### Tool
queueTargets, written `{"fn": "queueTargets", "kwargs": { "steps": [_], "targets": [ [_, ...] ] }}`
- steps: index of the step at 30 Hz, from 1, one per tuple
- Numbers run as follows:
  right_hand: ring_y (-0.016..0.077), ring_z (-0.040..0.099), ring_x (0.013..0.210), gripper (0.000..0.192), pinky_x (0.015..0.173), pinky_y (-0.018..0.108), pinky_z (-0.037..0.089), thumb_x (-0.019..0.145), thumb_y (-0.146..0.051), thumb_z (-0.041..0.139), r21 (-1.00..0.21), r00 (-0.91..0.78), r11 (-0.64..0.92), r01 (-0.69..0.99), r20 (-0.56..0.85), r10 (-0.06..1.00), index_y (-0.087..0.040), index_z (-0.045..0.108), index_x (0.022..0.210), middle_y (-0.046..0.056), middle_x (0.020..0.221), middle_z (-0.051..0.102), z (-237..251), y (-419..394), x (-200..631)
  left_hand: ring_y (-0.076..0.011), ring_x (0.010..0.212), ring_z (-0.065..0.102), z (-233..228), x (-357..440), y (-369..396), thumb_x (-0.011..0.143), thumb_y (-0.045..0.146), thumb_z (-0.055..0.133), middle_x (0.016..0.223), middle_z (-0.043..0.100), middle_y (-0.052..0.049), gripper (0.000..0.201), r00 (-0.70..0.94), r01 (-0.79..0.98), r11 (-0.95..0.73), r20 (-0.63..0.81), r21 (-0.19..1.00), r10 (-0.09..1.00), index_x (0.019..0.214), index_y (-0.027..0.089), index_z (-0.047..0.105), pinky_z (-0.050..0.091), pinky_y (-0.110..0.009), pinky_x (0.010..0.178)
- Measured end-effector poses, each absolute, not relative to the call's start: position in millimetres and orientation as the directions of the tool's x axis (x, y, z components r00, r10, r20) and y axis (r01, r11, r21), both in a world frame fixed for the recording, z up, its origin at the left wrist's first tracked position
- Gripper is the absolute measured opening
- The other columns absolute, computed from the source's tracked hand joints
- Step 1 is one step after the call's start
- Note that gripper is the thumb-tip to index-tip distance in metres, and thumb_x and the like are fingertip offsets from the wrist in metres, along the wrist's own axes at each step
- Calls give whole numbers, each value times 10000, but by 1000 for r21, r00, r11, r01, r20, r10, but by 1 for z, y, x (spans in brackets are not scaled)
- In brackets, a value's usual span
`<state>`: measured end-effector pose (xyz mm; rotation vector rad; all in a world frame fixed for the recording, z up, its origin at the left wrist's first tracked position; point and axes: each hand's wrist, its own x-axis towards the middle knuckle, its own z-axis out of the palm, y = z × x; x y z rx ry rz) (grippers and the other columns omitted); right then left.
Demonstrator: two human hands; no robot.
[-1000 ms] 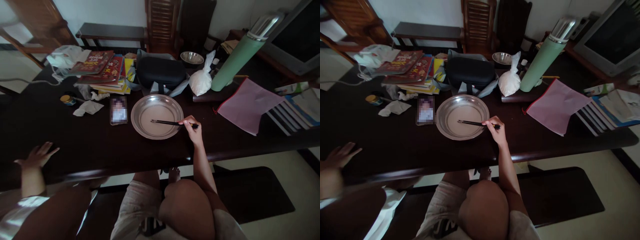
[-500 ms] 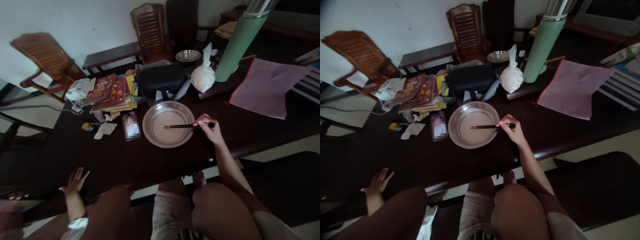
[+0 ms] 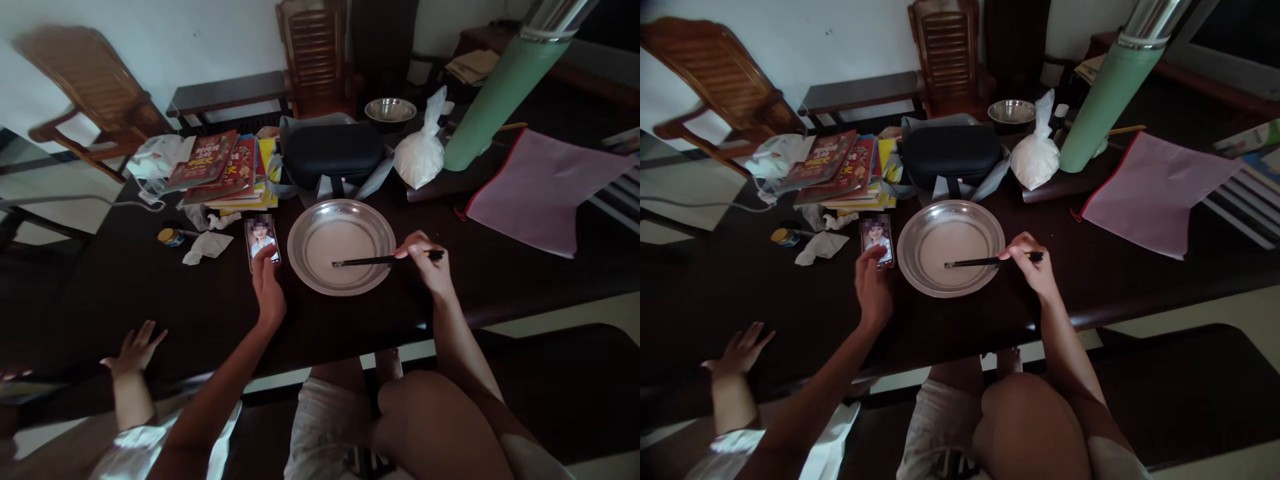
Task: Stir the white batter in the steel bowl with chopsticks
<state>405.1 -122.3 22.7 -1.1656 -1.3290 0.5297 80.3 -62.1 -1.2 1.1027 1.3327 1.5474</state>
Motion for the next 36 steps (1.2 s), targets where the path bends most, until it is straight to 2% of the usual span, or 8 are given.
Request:
{"fn": "queueTargets", "kwargs": {
  "steps": [3,7,9,13,18,24,29,36],
  "targets": [
    [245,706,831,326,798,428,555,948,-579,705,-843,159,405,353,481,862,-318,846,811,36,791,832,23,-120,405,-239,1217,687,-7,106,-40,842,385,723,1219,778,-51,271,-216,-319,114,-190,941,958,1067,238,753,549,-338,1016],
    [221,712,774,366,784,406,556,973,-554,688,-869,390,386,310,487,782,-305,811,735,19,737,786,18,-121,410,-260,1090,740,-4,120,-31,803,439,733,925,806,-23,236,-39,-459,267,-320,847,947,854,208,743,569,-378,1032],
    [216,717,736,372,762,403,569,982,-541,678,-887,347,392,244,457,819,-300,810,731,15,722,769,17,-123,411,-264,1032,756,-4,123,-33,814,511,723,822,786,-10,299,-24,-495,304,-362,814,932,809,212,724,586,-397,1013],
    [247,727,816,307,781,423,562,954,-543,713,-852,125,405,332,466,876,-309,847,808,42,774,818,19,-124,408,-323,1165,741,-10,118,-36,789,676,763,999,827,-70,492,130,-451,294,-264,843,956,933,205,758,584,-448,1057],
    [214,679,733,345,733,396,527,998,-475,670,-846,379,450,285,531,758,-311,833,742,19,702,770,15,-125,409,-335,1224,724,-21,106,-31,724,621,863,1163,817,-76,584,150,-309,196,-156,931,976,1117,209,733,550,-484,1123],
    [246,717,839,258,793,424,549,975,-482,705,-822,129,438,363,510,850,-317,859,850,43,798,828,15,-126,403,-336,1265,698,-29,102,-26,776,526,794,1257,782,-93,627,225,-248,171,-115,953,967,1315,222,690,539,-486,1135],
    [227,706,745,383,751,412,540,1005,-505,650,-827,382,453,333,558,736,-293,809,728,26,700,774,14,-127,405,-308,1335,629,-39,96,-25,771,420,734,1356,714,-83,615,242,-130,67,-34,989,970,1353,241,646,466,-448,1201],
    [248,719,837,280,794,432,556,968,-511,705,-812,208,422,404,531,821,-319,844,820,32,754,802,16,-126,403,-299,1274,627,-38,97,-31,732,418,791,1285,696,-71,630,254,-126,101,-66,987,965,1321,252,640,460,-422,1169]
  ]
}}
